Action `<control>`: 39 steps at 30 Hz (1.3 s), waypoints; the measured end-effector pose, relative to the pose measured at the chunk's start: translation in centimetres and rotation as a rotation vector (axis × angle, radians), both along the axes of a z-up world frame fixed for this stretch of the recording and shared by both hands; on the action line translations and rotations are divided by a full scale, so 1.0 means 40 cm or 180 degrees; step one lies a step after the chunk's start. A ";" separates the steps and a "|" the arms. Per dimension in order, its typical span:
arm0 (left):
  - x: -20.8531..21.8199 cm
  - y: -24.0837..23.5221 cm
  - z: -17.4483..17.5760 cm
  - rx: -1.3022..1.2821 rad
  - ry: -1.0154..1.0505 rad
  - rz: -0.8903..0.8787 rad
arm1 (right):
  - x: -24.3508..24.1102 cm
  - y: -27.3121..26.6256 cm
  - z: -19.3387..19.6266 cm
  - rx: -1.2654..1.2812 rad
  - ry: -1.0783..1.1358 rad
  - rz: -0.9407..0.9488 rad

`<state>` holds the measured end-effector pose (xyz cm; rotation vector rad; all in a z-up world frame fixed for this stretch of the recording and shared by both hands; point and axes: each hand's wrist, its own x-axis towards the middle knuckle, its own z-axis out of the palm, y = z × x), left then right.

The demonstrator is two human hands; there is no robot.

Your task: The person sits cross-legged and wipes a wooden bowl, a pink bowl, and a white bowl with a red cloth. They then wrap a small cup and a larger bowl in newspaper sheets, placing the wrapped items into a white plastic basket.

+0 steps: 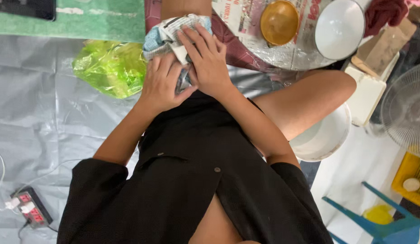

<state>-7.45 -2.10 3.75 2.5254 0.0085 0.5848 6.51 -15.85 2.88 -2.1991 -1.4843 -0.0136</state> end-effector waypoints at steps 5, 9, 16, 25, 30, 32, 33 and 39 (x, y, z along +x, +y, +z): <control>-0.027 0.008 -0.005 0.0315 0.0198 -0.0576 | 0.048 -0.045 0.003 -0.0105 -0.0040 0.0585; -0.023 0.064 -0.035 0.0644 -0.0026 -0.0817 | 0.092 -0.075 0.024 -0.0232 -0.0132 0.1241; 0.005 0.059 -0.105 0.0247 -0.0570 -0.0574 | 0.105 -0.085 0.026 -0.0085 0.0098 0.1550; 0.007 0.015 -0.108 -0.0053 -0.0949 0.0364 | 0.103 -0.068 -0.074 0.0239 -0.0421 0.1455; -0.013 0.063 -0.104 0.0485 -0.0441 -0.0217 | 0.082 -0.078 -0.094 -0.0071 -0.1009 0.1237; -0.029 0.090 -0.087 0.0594 -0.0346 -0.0670 | 0.085 -0.077 -0.083 0.0043 -0.0988 0.1261; -0.025 0.094 -0.085 0.0706 -0.0383 -0.0664 | 0.083 -0.078 -0.074 0.0046 -0.0861 0.1319; 0.009 0.108 -0.085 0.1768 -0.0410 -0.0623 | 0.129 -0.097 -0.064 -0.0046 -0.1205 0.1355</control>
